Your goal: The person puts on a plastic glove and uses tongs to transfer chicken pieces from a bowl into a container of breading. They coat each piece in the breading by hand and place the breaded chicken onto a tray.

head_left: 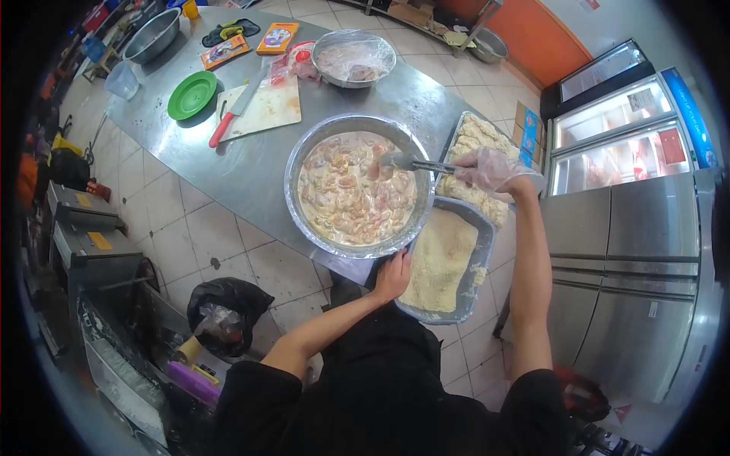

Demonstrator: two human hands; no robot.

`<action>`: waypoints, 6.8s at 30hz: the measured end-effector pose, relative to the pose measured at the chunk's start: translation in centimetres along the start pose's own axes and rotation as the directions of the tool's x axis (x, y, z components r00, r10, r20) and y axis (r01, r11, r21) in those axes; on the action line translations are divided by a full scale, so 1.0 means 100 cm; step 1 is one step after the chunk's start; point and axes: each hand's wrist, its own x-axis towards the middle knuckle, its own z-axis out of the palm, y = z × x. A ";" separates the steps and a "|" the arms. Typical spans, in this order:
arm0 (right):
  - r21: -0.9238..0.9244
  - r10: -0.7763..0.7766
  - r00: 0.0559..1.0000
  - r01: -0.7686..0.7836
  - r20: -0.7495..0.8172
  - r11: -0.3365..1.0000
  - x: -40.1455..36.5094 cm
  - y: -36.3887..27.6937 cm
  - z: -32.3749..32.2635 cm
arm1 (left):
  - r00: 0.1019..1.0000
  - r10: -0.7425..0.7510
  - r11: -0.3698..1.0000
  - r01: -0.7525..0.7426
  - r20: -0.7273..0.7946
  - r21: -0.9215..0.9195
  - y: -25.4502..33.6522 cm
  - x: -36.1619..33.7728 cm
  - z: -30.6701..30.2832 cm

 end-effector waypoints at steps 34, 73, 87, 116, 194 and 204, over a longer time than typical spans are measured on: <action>0.650 0.092 0.986 0.020 -0.138 0.760 -0.043 0.053 0.114 | 0.998 0.000 1.000 0.002 0.064 -0.018 0.007 0.004 -0.008; 0.352 0.650 0.752 -0.583 -0.105 0.732 -0.089 0.092 0.317 | 0.980 0.197 0.979 -0.196 0.006 -0.062 0.000 0.008 -0.001; 0.645 0.587 0.780 0.336 0.217 -0.686 -0.059 0.064 0.310 | 0.981 0.193 0.980 -0.192 0.003 -0.040 0.011 0.005 -0.004; -0.006 0.111 0.920 -0.122 -0.376 0.993 0.003 0.134 0.291 | 0.999 -0.031 0.996 0.027 0.044 0.089 0.005 0.004 -0.004; 0.286 0.063 0.969 0.008 -0.240 0.958 0.000 0.265 0.120 | 0.986 0.146 0.988 -0.141 -0.079 0.062 -0.007 0.000 0.002; -0.115 0.117 0.990 -0.126 -0.083 0.985 0.102 0.322 0.010 | 0.994 0.033 0.999 -0.032 -0.105 0.011 -0.004 -0.005 0.001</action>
